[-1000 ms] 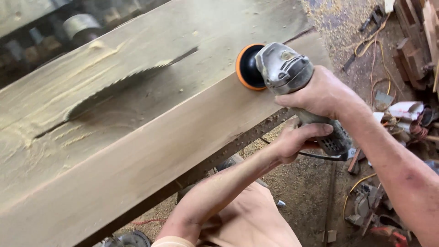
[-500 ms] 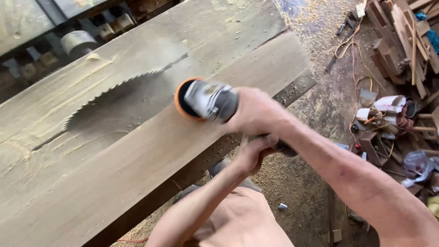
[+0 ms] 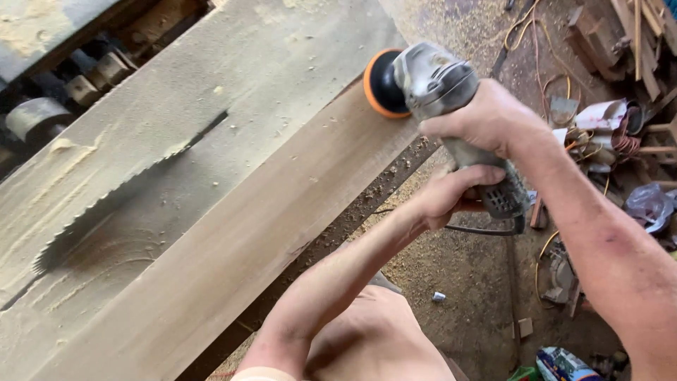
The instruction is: Sanding a long wooden plank using an angle grinder with a sanding attachment on a table saw surface.
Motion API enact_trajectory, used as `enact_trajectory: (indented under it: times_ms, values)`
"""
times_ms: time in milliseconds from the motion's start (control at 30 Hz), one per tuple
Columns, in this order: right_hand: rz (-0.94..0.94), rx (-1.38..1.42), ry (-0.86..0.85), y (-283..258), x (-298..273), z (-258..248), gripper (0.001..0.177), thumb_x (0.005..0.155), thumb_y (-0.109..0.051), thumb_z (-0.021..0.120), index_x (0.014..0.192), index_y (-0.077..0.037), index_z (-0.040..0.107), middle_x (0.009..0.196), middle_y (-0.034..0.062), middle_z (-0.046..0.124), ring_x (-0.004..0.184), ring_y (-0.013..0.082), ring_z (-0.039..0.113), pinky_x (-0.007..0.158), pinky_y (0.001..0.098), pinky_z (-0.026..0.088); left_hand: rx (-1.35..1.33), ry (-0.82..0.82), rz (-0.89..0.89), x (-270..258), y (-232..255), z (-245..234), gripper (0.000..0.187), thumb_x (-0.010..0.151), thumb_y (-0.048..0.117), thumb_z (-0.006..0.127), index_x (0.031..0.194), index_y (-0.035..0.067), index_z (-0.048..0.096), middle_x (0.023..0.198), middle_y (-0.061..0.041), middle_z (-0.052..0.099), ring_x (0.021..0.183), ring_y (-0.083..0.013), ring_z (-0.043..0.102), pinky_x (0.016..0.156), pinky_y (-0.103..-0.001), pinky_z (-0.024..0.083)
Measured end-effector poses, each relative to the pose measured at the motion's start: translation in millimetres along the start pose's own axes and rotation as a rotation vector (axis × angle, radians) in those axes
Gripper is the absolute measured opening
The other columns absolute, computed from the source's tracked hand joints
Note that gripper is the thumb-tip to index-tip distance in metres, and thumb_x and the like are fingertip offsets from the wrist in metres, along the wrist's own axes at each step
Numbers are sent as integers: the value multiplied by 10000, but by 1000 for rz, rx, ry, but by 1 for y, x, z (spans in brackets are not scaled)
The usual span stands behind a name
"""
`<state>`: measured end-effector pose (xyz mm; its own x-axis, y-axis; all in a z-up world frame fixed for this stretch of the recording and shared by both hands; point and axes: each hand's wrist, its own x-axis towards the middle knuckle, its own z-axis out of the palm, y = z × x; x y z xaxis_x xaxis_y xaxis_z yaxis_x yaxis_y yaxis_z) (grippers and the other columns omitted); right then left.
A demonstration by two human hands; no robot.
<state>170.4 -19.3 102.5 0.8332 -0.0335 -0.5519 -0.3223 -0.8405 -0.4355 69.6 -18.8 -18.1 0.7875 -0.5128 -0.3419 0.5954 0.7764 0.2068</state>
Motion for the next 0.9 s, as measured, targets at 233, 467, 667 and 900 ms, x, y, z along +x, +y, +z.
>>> enact_trajectory:
  times_ms: [233,467,667,900]
  values:
    - [258,-109,-106,-28,-17,-27,336,810,-136,763,1138,-69,735,1015,125,742,901,245,667,850,383,556,45,-90,-54,17,-9,16,517,730,217,809,1185,68,615,1028,-135,747,905,-303,726,860,-563,608]
    - [198,-118,-49,19,-32,-19,203,754,-184,803,915,-83,730,802,62,671,721,180,574,668,355,483,144,-86,-111,-19,-23,22,539,724,271,787,1207,86,635,1107,-104,729,986,-305,712,882,-520,591]
    - [173,-151,-72,3,-65,12,337,722,-193,827,1043,-110,769,939,24,732,848,148,596,772,332,486,99,-89,-51,-59,-32,6,465,765,234,788,1179,53,675,1070,-126,744,955,-311,725,885,-538,605]
    - [99,-365,-120,-26,-109,64,300,717,-264,837,971,-107,810,873,31,733,830,151,610,759,357,485,7,-117,79,-126,-33,-17,386,818,185,789,1149,2,712,1059,-158,755,992,-319,731,880,-531,621]
